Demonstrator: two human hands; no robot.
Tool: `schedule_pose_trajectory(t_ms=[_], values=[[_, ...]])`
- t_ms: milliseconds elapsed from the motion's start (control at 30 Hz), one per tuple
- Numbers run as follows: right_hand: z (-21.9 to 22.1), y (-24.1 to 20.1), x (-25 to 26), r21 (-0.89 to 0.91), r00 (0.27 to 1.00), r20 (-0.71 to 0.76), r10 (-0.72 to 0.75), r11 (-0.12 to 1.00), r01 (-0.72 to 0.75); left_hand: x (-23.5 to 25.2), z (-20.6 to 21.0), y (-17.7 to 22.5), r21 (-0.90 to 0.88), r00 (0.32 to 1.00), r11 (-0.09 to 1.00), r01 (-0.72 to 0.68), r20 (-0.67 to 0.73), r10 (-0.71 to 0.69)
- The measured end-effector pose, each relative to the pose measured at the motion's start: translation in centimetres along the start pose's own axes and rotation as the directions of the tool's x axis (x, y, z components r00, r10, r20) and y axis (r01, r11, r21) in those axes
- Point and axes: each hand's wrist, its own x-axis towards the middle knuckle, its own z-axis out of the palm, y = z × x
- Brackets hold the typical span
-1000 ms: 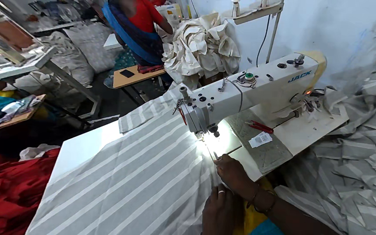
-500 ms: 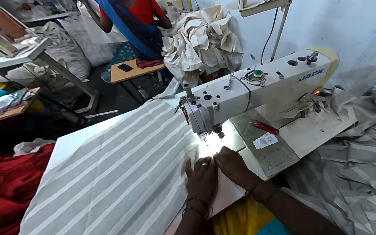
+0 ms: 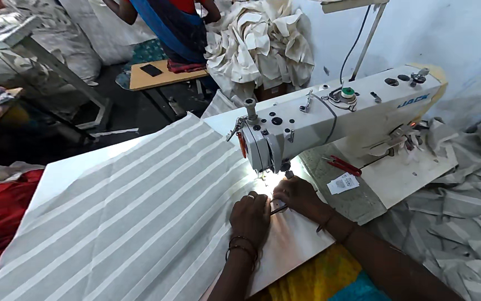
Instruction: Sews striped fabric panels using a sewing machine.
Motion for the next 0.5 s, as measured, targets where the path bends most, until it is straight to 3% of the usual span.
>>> schedule_pose_trajectory(t_ms=[233,300,400,433,500], values=[[0.9,1.1,-0.3,-0.138,0.965,-0.051,-0.256,0.959,0.247,-0.1,0.2,-0.1,0.044,0.999,0.998,-0.046,0.009,0.046],[0.3,0.9,0.4,-0.098,0.984,0.011,-0.179,0.979,0.179,0.3,0.0,0.0,0.015,0.998,0.999,0.036,0.048,-0.037],[-1.0,0.8,2.9,0.044,0.954,0.277,0.118,0.99,-0.136,1.8,-0.4,-0.2,0.006,0.964,0.984,0.177,0.198,-0.175],[-1.1,0.9,3.4,0.047,0.942,0.295,0.159,0.982,-0.18,2.3,-0.5,-0.4,0.021,0.951,0.982,0.188,0.246,-0.187],[-0.8,0.2,2.4,0.021,0.98,0.165,0.116,0.992,-0.121,2.9,-0.4,-0.7,0.026,0.933,0.98,0.199,0.302,-0.197]])
